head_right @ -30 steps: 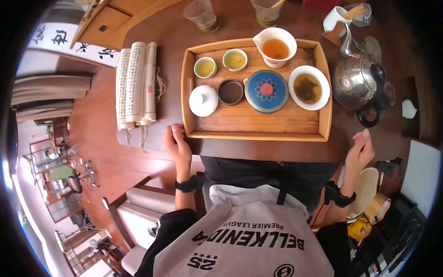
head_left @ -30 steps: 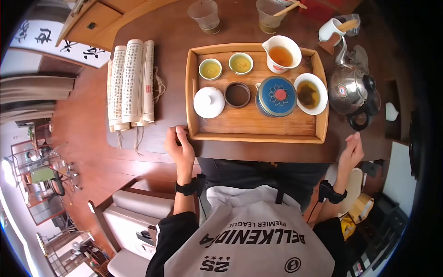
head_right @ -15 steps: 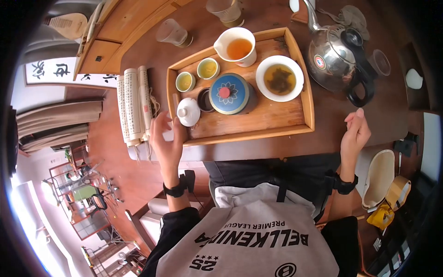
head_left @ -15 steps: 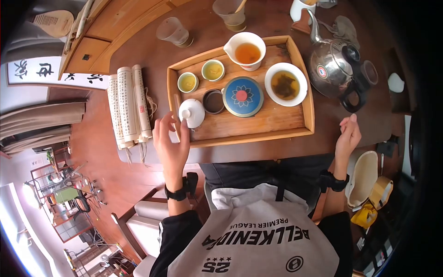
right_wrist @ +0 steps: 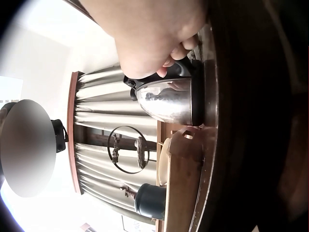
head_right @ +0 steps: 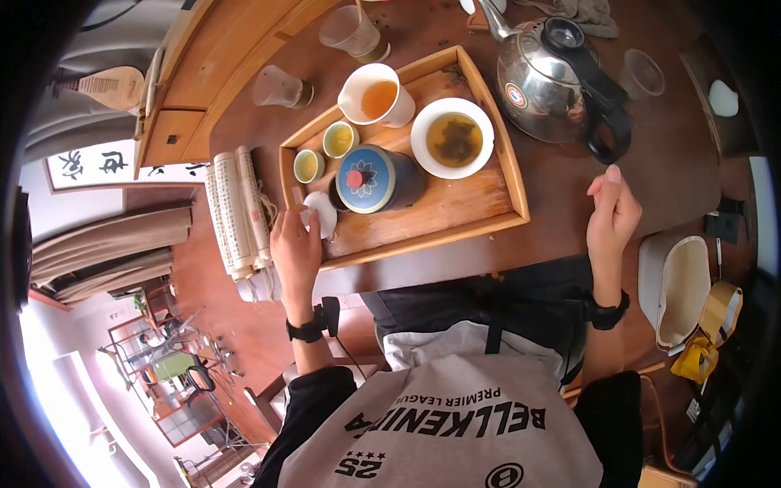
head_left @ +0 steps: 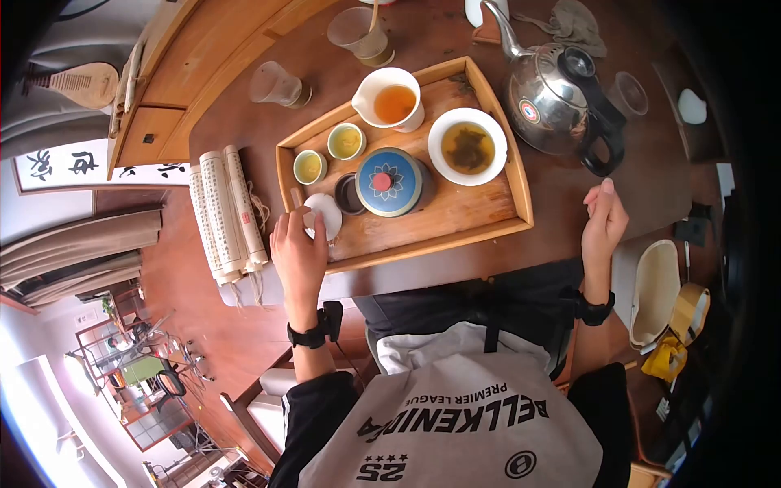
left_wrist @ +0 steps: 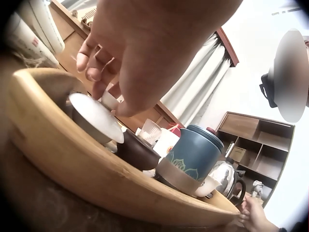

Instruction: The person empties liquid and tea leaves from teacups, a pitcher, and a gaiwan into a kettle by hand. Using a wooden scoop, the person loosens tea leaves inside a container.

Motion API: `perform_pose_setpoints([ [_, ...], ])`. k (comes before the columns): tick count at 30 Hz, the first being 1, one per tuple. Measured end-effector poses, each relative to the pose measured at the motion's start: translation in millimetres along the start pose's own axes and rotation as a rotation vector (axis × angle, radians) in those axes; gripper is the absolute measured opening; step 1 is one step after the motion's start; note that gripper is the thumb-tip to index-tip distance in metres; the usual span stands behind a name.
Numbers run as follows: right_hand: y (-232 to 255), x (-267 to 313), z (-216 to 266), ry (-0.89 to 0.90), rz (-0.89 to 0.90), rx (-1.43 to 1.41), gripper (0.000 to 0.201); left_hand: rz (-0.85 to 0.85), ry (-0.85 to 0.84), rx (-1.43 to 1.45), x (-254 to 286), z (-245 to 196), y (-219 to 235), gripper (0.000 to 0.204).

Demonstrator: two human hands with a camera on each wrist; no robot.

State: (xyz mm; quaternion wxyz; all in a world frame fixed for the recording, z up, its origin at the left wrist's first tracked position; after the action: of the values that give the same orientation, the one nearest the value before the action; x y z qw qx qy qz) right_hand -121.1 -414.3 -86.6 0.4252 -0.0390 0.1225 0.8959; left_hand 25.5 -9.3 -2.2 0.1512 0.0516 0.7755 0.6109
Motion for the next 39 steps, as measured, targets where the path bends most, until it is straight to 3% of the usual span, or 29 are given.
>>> perform_pose_setpoints([
  [3,-1.6,-2.0,1.0,0.045,0.008,0.058,0.043,-0.091,-0.064,0.025,0.6,2.6,-0.8,0.017],
  [7,-1.0,-0.7,2.1,0.004,0.009,0.043,0.043,-0.112,-0.012,0.096,-0.2,-3.6,22.2,0.014],
  [11,-2.0,-2.3,3.1,0.038,0.014,0.058,0.043,-0.220,-0.123,0.201,-12.1,-15.5,48.3,0.012],
  [13,-1.5,-1.2,2.9,0.013,0.018,0.061,0.043,-0.216,-0.106,0.222,-20.4,-36.7,62.5,0.012],
  [19,-0.9,-3.2,5.1,0.007,0.035,0.094,0.042,-0.146,-0.341,0.265,-39.7,-96.7,79.7,0.018],
  [25,-0.6,-3.7,13.0,0.062,0.011,0.122,0.040,-0.062,-0.514,0.263,-52.3,-152.7,72.3,0.022],
  [29,0.7,-4.3,14.9,0.106,0.028,0.099,0.038,-0.007,-0.716,0.130,-64.4,-181.4,46.6,0.019],
  [39,1.1,-5.8,16.6,0.106,0.027,0.078,0.037,0.098,-0.750,0.010,-72.7,-203.3,5.1,0.020],
])
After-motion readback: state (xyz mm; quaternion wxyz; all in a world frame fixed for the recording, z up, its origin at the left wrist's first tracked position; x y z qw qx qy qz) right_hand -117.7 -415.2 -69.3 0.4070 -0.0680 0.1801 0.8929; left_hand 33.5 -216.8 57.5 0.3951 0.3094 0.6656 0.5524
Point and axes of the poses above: each hand's wrist, its own x-axis away from the middle knuckle, its own y-axis out of the back of the hand, z = x × y, the point moved 2 cm from there along -x, towards the middle knuckle, and after that the axes turned 2 degrees about x, right-handed, at the moved point
